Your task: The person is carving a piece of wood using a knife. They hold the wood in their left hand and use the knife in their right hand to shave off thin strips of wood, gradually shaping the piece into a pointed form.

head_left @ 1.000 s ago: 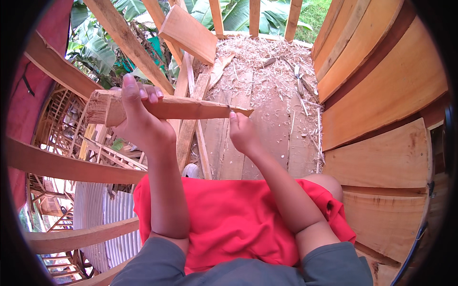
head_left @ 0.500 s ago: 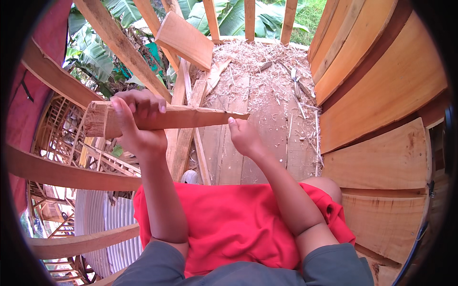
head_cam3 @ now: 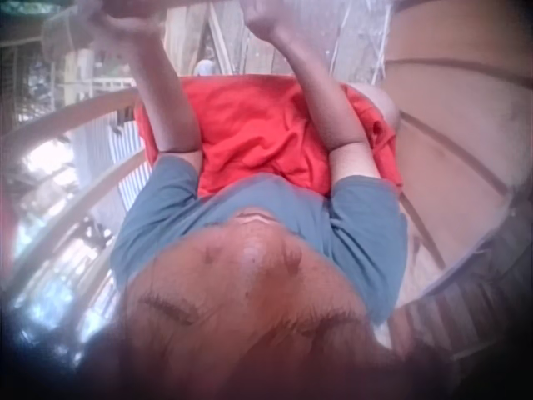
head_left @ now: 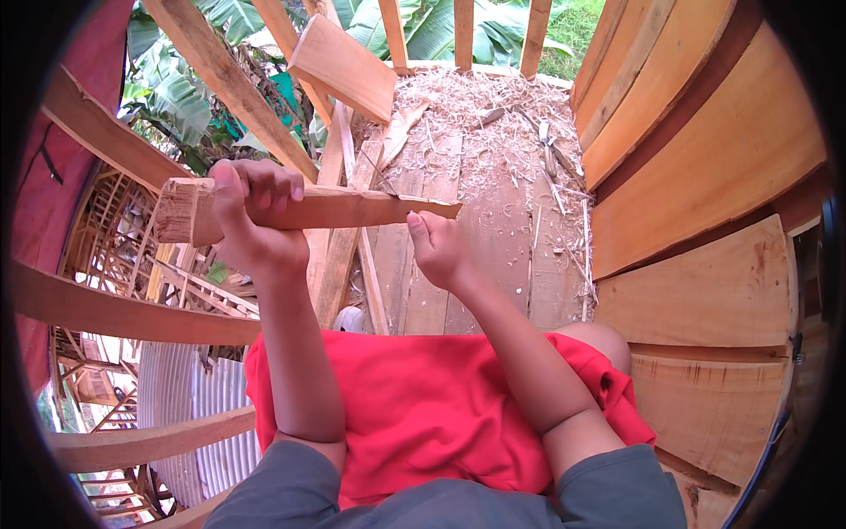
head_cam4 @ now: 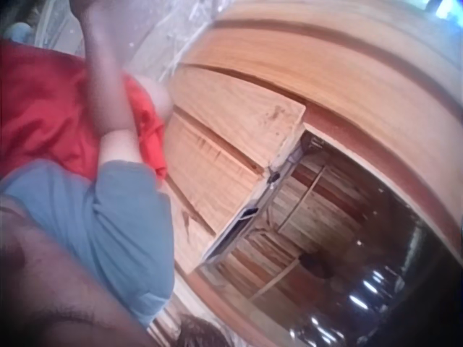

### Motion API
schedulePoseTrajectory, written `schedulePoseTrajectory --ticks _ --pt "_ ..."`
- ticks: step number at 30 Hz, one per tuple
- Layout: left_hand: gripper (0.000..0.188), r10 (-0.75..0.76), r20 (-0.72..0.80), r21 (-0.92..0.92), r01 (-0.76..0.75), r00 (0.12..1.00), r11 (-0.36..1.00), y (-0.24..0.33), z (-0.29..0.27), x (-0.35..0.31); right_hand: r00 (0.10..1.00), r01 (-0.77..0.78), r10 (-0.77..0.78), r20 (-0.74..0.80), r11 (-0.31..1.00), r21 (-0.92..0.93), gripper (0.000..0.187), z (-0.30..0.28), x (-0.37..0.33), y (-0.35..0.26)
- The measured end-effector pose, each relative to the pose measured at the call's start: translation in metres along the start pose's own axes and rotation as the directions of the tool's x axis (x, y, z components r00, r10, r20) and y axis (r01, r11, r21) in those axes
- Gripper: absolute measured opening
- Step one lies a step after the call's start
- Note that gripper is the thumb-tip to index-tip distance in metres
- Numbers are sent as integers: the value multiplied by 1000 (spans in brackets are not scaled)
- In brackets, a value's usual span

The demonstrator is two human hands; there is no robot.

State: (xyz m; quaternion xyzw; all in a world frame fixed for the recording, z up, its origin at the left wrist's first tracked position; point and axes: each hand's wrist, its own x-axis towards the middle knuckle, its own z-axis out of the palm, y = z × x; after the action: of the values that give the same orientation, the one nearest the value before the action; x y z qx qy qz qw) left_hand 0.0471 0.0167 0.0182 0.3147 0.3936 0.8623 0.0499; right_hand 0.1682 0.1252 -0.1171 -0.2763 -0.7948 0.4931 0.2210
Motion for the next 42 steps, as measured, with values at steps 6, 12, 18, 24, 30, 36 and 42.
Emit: schedulePoseTrajectory --ticks 6,12,18,24,30,36,42 --pt "32 24 86 -8 -24 996 1000 3 -11 4 999 25 -26 -19 999 -44 43 3 -9 -37" --pt "32 1 -14 -13 -1 1000 1000 1 -4 3 1000 7 -10 -29 997 -71 43 3 -6 -27" --pt "32 15 8 33 -15 1000 999 2 19 -8 999 -30 30 -36 1000 1 43 -13 2 -16" --pt "34 54 209 9 -57 976 998 5 6 -11 999 -9 4 -33 989 -145 47 -18 -12 -51" --pt "34 80 256 13 -86 963 996 5 5 -10 989 -121 131 70 982 -142 48 -21 -5 -39" --pt "32 40 113 19 -43 993 999 0 19 -11 979 -206 205 -23 971 -119 42 -11 10 33" --pt "33 41 86 44 -45 995 998 2 4 -9 993 -5 15 120 997 -81 46 -15 -6 -43"
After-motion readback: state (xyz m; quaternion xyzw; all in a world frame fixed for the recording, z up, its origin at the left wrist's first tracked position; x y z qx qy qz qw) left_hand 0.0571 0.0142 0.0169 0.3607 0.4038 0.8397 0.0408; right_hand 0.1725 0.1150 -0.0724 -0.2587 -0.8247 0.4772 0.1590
